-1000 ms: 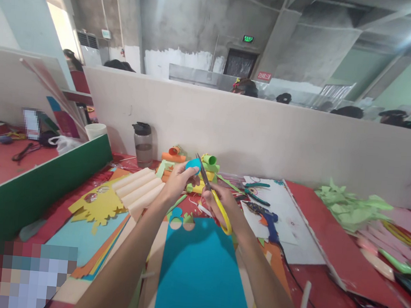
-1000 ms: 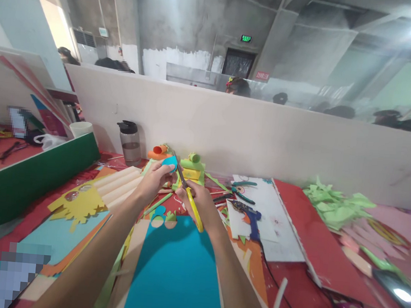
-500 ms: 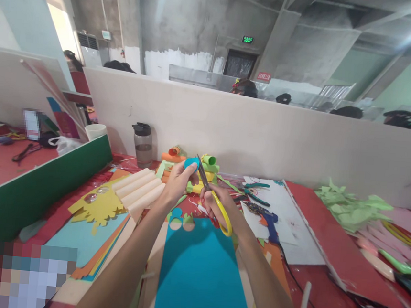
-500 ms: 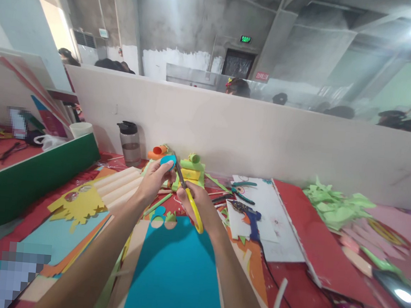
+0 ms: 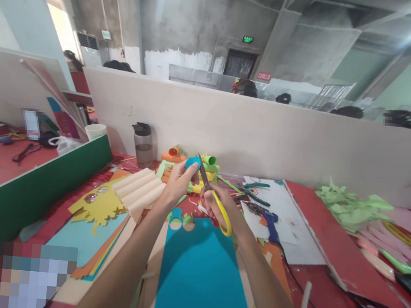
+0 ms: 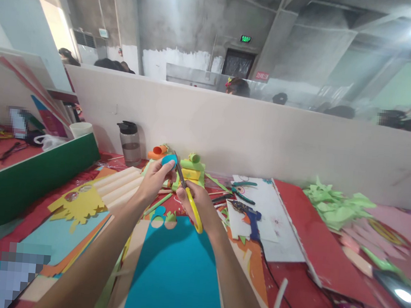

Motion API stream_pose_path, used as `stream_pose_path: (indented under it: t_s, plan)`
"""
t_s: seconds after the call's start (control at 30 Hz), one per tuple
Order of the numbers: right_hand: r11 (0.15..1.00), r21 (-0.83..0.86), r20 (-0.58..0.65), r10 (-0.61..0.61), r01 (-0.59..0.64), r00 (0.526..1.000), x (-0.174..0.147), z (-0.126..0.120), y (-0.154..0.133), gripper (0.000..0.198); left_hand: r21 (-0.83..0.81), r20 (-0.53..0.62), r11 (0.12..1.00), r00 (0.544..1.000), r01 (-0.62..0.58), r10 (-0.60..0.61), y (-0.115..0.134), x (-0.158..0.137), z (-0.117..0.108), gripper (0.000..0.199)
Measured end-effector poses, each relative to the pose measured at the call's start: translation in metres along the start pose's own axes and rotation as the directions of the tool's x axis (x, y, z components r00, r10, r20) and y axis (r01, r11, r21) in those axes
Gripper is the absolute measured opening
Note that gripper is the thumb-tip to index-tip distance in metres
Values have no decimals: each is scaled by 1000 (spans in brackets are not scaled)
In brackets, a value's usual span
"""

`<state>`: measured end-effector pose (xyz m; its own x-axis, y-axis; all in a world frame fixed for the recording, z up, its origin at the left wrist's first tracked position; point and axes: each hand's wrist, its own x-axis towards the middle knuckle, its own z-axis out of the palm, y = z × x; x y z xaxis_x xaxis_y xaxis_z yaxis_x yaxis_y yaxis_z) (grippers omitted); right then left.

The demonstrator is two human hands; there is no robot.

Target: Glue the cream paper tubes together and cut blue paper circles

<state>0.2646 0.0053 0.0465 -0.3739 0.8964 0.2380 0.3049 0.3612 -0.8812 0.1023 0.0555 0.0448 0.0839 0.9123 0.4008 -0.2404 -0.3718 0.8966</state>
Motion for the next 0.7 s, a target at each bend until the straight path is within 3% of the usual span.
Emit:
stream_pose_path:
  t_s: [0.7]
  plan:
    - [1000,-14,-44,-10,9,999,1,4,4,50,-33,15,999,1000,8,-8,1,1,1,35]
